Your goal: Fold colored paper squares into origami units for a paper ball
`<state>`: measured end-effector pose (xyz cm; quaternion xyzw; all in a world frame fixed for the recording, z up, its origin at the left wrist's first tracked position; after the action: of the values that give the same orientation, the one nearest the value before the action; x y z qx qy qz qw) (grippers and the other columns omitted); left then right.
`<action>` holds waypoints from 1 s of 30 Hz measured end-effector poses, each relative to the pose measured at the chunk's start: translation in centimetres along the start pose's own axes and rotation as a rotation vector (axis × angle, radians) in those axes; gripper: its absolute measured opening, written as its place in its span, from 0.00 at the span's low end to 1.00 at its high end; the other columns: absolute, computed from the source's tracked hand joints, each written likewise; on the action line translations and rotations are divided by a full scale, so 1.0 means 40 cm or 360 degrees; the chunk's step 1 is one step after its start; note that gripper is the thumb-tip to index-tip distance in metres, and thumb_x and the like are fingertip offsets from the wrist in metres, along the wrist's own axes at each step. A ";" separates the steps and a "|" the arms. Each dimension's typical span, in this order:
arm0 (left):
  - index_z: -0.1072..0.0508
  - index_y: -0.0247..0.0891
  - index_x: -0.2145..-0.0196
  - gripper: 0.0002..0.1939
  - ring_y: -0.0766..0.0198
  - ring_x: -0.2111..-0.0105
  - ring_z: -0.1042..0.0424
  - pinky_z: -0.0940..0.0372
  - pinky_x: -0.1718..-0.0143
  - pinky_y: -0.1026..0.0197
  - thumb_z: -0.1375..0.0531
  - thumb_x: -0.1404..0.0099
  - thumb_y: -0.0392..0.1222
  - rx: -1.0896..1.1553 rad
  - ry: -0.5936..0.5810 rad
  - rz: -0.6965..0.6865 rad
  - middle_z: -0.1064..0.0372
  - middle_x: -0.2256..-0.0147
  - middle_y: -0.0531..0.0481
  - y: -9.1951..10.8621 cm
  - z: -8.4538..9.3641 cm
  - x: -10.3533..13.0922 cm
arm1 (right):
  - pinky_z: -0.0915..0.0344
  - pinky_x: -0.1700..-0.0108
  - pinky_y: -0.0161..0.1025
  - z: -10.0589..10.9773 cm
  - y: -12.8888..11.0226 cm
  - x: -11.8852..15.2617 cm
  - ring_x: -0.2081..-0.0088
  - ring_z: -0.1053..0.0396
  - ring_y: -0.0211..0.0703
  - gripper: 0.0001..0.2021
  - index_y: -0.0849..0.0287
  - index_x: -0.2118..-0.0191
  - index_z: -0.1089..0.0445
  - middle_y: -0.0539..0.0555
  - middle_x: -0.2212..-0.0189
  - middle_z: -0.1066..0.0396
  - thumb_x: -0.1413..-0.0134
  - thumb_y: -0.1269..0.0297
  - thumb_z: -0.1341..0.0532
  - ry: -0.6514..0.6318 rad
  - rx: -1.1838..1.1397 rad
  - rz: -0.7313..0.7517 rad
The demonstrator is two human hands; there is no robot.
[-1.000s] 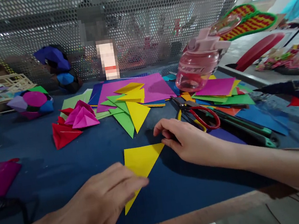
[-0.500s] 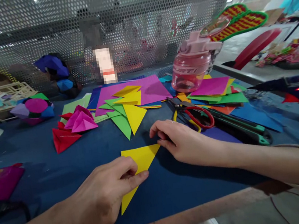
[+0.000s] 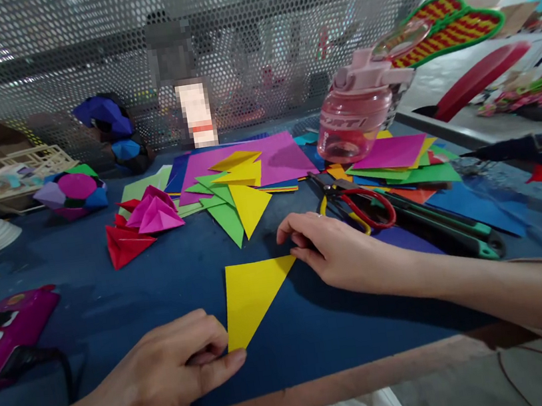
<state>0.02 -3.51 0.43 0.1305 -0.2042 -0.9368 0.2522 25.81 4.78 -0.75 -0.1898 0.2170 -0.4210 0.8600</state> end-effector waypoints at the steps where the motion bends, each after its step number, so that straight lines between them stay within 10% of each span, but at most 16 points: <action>1: 0.29 0.43 0.50 0.22 0.66 0.69 0.33 0.38 0.68 0.65 0.52 0.34 0.25 -0.0007 0.0039 0.0013 0.34 0.65 0.49 0.003 0.000 0.008 | 0.45 0.67 0.35 0.000 0.000 0.000 0.69 0.40 0.39 0.12 0.62 0.58 0.34 0.50 0.70 0.37 0.46 0.81 0.44 -0.0003 -0.0001 -0.0001; 10: 0.27 0.42 0.58 0.20 0.66 0.69 0.33 0.39 0.70 0.66 0.53 0.36 0.25 -0.0069 0.0046 0.0069 0.34 0.66 0.49 0.028 0.013 0.008 | 0.40 0.59 0.37 0.003 -0.005 -0.004 0.63 0.35 0.41 0.07 0.61 0.64 0.31 0.53 0.66 0.31 0.43 0.79 0.43 -0.0028 -0.0012 0.0070; 17: 0.31 0.47 0.50 0.13 0.62 0.52 0.31 0.35 0.54 0.64 0.45 0.30 0.38 -0.0071 0.0639 0.0521 0.35 0.48 0.50 -0.030 0.068 -0.084 | 0.40 0.59 0.39 0.007 -0.018 0.003 0.61 0.35 0.45 0.11 0.60 0.65 0.31 0.53 0.64 0.30 0.48 0.62 0.30 -0.0094 0.0047 0.0093; 20: 0.41 0.50 0.39 0.31 0.57 0.46 0.34 0.33 0.50 0.60 0.37 0.37 0.49 0.0284 0.0561 0.0746 0.39 0.41 0.49 -0.064 0.064 -0.122 | 0.41 0.61 0.38 0.007 -0.022 0.002 0.63 0.35 0.42 0.08 0.60 0.67 0.32 0.51 0.67 0.30 0.48 0.69 0.31 -0.0064 -0.0030 0.0038; 22: 0.41 0.48 0.38 0.37 0.55 0.48 0.31 0.32 0.51 0.59 0.33 0.42 0.53 0.0545 0.0452 0.0859 0.34 0.44 0.48 -0.071 0.057 -0.143 | 0.42 0.66 0.35 0.009 -0.026 0.001 0.69 0.36 0.38 0.06 0.60 0.68 0.32 0.49 0.71 0.31 0.46 0.72 0.33 -0.0014 -0.0160 -0.0032; 25: 0.23 0.39 0.57 0.19 0.59 0.65 0.25 0.30 0.65 0.63 0.36 0.40 0.55 0.0817 0.0362 0.0969 0.23 0.63 0.50 -0.065 0.048 -0.164 | 0.42 0.67 0.34 0.019 -0.036 0.002 0.71 0.36 0.36 0.06 0.59 0.68 0.32 0.47 0.72 0.30 0.46 0.69 0.33 0.0114 -0.0296 -0.0023; 30: 0.19 0.39 0.71 0.13 0.62 0.73 0.25 0.31 0.72 0.66 0.37 0.38 0.50 0.0831 0.0641 0.0928 0.22 0.73 0.50 -0.055 0.046 -0.165 | 0.40 0.65 0.36 0.033 -0.046 0.011 0.67 0.34 0.38 0.04 0.59 0.68 0.30 0.49 0.70 0.28 0.43 0.68 0.35 0.0286 -0.0395 0.0043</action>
<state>4.02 2.27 1.99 0.3067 -0.4092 -0.6993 0.4995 25.58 3.54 1.20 -0.2533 0.3462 -0.3945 0.8126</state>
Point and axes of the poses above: each hand's wrist, its own x-axis away from the middle knuckle, its own z-axis out of the back of the hand, y = z × x, the point moved 2 cm from there along -x, towards the middle knuckle
